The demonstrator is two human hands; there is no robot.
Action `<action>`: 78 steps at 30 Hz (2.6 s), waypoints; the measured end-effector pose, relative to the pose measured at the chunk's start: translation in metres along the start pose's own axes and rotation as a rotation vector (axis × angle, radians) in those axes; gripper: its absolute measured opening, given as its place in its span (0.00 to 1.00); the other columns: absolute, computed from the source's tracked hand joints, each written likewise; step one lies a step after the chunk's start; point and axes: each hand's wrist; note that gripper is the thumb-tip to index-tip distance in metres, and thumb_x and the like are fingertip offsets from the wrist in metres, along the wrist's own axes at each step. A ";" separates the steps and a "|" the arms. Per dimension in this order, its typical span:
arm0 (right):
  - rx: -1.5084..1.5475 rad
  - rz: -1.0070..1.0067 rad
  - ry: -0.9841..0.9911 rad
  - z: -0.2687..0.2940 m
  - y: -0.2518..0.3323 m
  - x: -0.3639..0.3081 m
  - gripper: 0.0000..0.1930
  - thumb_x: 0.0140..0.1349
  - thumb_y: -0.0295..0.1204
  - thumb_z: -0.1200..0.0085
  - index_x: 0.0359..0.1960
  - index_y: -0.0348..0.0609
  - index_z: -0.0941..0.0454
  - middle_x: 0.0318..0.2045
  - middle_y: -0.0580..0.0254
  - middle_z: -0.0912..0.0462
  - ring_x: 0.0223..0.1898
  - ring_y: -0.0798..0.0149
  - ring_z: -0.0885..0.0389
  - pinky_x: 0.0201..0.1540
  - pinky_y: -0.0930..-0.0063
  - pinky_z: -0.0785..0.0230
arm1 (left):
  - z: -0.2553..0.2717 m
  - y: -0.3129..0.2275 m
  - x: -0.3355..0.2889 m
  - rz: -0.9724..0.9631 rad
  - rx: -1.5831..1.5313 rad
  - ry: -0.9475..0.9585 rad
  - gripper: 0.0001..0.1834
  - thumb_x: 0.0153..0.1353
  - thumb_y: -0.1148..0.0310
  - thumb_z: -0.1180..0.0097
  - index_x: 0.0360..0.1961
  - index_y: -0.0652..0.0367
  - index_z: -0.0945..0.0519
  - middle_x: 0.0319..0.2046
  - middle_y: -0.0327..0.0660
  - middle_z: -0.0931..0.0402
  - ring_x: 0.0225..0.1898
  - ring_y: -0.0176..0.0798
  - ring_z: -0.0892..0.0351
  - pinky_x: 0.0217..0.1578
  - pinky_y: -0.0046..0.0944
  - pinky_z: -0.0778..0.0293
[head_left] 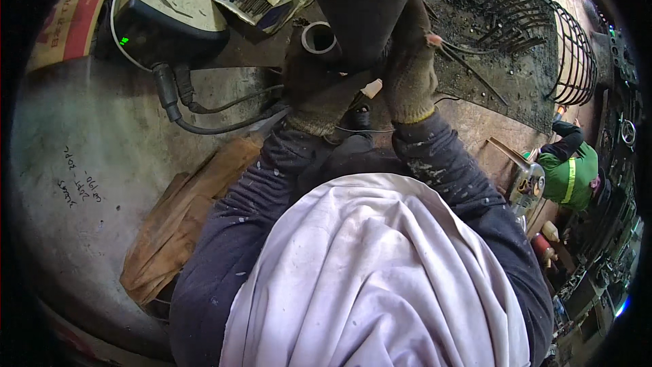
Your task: The person positions and secures a metal hook onto a wire cage by hand and using a tool.
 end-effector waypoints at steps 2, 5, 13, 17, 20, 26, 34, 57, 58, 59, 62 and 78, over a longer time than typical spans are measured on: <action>0.043 -0.082 -0.023 0.000 -0.008 0.000 0.42 0.70 0.65 0.75 0.74 0.46 0.49 0.70 0.52 0.40 0.69 0.53 0.39 0.69 0.57 0.42 | 0.001 -0.005 0.001 0.069 -0.015 0.028 0.41 0.48 0.62 0.25 0.62 0.62 0.32 0.60 0.51 0.29 0.60 0.48 0.28 0.60 0.44 0.29; -0.347 -0.085 0.062 0.006 -0.016 -0.001 0.36 0.74 0.59 0.77 0.72 0.45 0.47 0.67 0.51 0.36 0.66 0.56 0.35 0.67 0.59 0.39 | 0.000 0.000 -0.001 0.025 -0.039 -0.009 0.40 0.47 0.62 0.24 0.59 0.62 0.30 0.55 0.50 0.27 0.56 0.47 0.26 0.56 0.44 0.27; 0.182 -0.341 0.094 -0.028 0.039 0.018 0.52 0.62 0.73 0.75 0.75 0.43 0.56 0.73 0.46 0.49 0.73 0.52 0.49 0.73 0.57 0.55 | -0.024 0.053 -0.003 -0.249 -0.041 -0.213 0.35 0.40 0.60 0.22 0.47 0.62 0.26 0.37 0.46 0.19 0.40 0.44 0.17 0.40 0.42 0.22; 0.248 -0.410 0.146 -0.016 0.031 0.021 0.51 0.61 0.73 0.72 0.74 0.44 0.52 0.73 0.49 0.48 0.73 0.51 0.48 0.73 0.55 0.55 | -0.023 0.059 -0.005 -0.248 0.005 -0.122 0.34 0.39 0.61 0.21 0.45 0.63 0.25 0.34 0.46 0.19 0.37 0.44 0.16 0.38 0.43 0.21; 0.298 -0.399 0.174 -0.001 0.021 0.022 0.45 0.65 0.69 0.67 0.72 0.48 0.45 0.71 0.54 0.42 0.69 0.52 0.41 0.71 0.54 0.49 | 0.000 0.007 0.006 -0.215 -0.045 -0.078 0.31 0.38 0.61 0.21 0.41 0.63 0.23 0.34 0.46 0.19 0.35 0.43 0.16 0.37 0.43 0.21; -0.179 -0.143 0.224 0.014 0.000 0.012 0.40 0.69 0.65 0.68 0.72 0.47 0.43 0.70 0.55 0.41 0.70 0.53 0.42 0.71 0.51 0.52 | -0.005 0.010 0.007 -0.277 -0.056 -0.197 0.28 0.37 0.59 0.19 0.35 0.64 0.20 0.33 0.45 0.17 0.32 0.42 0.16 0.34 0.41 0.20; -0.493 -0.539 0.019 0.012 0.045 -0.022 0.20 0.68 0.34 0.45 0.55 0.31 0.24 0.33 0.58 0.16 0.31 0.69 0.16 0.36 0.79 0.22 | -0.015 0.030 0.000 -0.216 -0.092 -0.160 0.26 0.39 0.60 0.20 0.35 0.63 0.18 0.32 0.44 0.15 0.30 0.39 0.13 0.32 0.36 0.17; -0.772 -0.342 -0.025 0.017 0.023 -0.031 0.17 0.65 0.37 0.46 0.49 0.38 0.18 0.37 0.53 0.13 0.37 0.62 0.14 0.43 0.69 0.23 | 0.006 0.034 0.000 -0.387 0.112 -0.186 0.47 0.37 0.49 0.19 0.55 0.59 0.29 0.46 0.49 0.20 0.45 0.49 0.16 0.43 0.44 0.18; -0.766 -0.339 -0.024 0.016 0.024 -0.030 0.18 0.65 0.37 0.46 0.49 0.38 0.18 0.37 0.54 0.13 0.36 0.62 0.14 0.43 0.69 0.23 | 0.005 0.035 -0.001 -0.385 0.114 -0.191 0.47 0.37 0.49 0.19 0.55 0.59 0.29 0.46 0.49 0.20 0.45 0.49 0.16 0.43 0.44 0.18; -0.765 -0.339 -0.018 0.014 0.025 -0.031 0.18 0.65 0.37 0.46 0.49 0.38 0.18 0.37 0.54 0.13 0.36 0.62 0.14 0.43 0.69 0.23 | 0.004 0.037 -0.001 -0.370 0.113 -0.182 0.47 0.37 0.50 0.19 0.55 0.59 0.29 0.46 0.49 0.20 0.45 0.49 0.16 0.43 0.44 0.18; -0.676 -0.300 -0.040 0.009 0.028 -0.032 0.17 0.64 0.35 0.45 0.49 0.36 0.18 0.36 0.54 0.13 0.36 0.63 0.14 0.42 0.71 0.22 | 0.001 0.046 0.000 -0.323 0.109 -0.156 0.47 0.36 0.52 0.18 0.55 0.59 0.29 0.45 0.48 0.20 0.45 0.49 0.16 0.43 0.44 0.18; -0.603 -0.373 -0.042 0.021 0.017 -0.027 0.16 0.63 0.33 0.44 0.47 0.33 0.18 0.35 0.54 0.14 0.34 0.65 0.15 0.39 0.73 0.24 | 0.006 0.032 -0.001 -0.395 0.053 -0.210 0.46 0.35 0.54 0.18 0.55 0.58 0.29 0.43 0.47 0.19 0.42 0.48 0.15 0.43 0.44 0.18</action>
Point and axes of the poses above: each hand's wrist, its own x-axis towards the middle knuckle, its own z-axis out of the back of the hand, y = z × x
